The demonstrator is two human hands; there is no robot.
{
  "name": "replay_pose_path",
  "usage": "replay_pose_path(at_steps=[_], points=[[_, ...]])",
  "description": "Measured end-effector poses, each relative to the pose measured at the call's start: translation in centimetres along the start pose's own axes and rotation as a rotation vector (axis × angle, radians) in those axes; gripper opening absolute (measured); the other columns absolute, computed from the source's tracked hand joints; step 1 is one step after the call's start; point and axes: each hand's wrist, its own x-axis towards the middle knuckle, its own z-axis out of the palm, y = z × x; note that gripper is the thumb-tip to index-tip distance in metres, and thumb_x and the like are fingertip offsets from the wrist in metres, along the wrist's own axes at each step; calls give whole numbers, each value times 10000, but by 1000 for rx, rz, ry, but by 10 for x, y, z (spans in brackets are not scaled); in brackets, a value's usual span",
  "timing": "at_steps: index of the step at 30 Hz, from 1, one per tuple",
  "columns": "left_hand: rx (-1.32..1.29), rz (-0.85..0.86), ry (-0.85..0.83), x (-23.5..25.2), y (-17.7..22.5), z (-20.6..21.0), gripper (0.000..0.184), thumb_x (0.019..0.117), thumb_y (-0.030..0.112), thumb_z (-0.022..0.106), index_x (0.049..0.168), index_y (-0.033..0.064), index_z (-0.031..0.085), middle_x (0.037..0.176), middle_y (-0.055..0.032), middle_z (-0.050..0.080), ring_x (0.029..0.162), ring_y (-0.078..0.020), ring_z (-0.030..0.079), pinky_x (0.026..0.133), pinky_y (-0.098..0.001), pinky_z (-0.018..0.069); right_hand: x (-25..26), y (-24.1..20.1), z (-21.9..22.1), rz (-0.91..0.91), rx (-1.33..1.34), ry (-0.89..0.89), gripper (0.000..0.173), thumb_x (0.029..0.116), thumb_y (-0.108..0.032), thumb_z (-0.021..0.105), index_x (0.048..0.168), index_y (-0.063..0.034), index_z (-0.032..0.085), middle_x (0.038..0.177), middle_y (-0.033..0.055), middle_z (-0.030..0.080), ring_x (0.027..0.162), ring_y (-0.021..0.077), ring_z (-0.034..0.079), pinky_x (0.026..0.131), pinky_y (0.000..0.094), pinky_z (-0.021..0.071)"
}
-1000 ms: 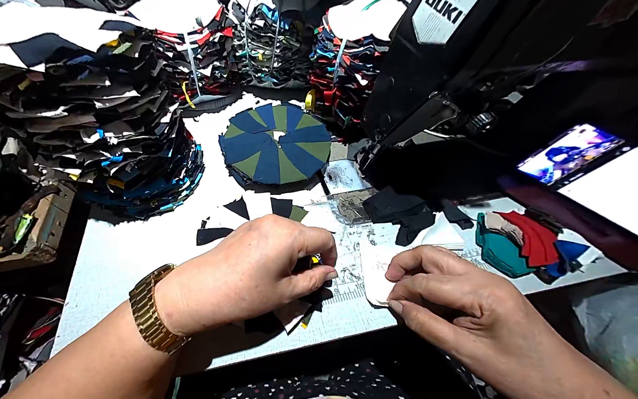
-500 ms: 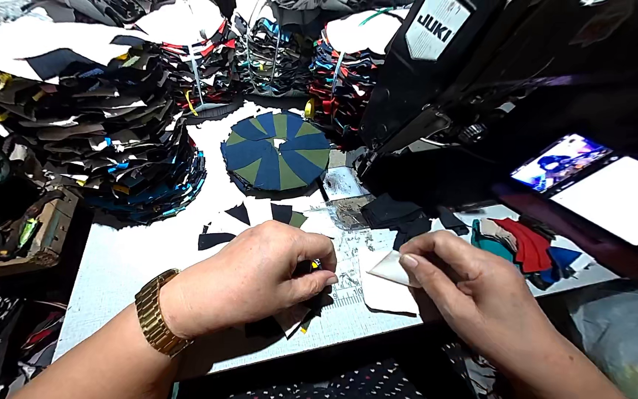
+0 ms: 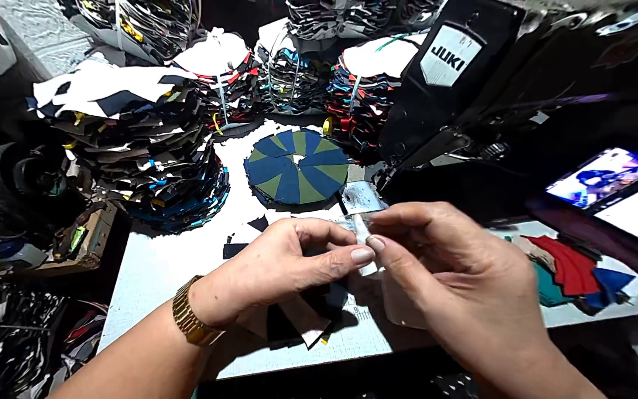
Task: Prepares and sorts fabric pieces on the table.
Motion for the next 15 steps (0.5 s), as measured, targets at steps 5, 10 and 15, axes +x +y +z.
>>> replay_pose_path(at_steps=[5, 10, 15], points=[[29, -61, 138, 4, -5, -5, 146, 985, 179, 690, 965, 35, 703, 759, -31, 653, 637, -59, 577, 561, -182, 460, -1, 3, 3, -28, 67, -144, 266, 1031, -106, 521, 1266, -46, 631, 1104, -20, 703, 979, 42, 689, 865, 202, 601], [-28, -23, 97, 4, -6, -6, 127, 1028, 105, 604, 1000, 8, 682, 811, -65, 679, 690, -79, 624, 617, -207, 519, -5, 10, -3, 2, 126, -93, 282, 1020, -125, 523, 1280, -118, 632, 1185, -21, 706, 1020, 103, 698, 892, 275, 609], [-72, 54, 51, 3, -2, -10, 135, 1039, 77, 558, 1005, 10, 670, 814, -52, 663, 705, -69, 614, 626, -200, 517, -8, 16, -7, 354, 326, -52, 344, 1054, -307, 529, 1363, -160, 569, 1209, 13, 689, 1012, 161, 711, 819, 310, 627]])
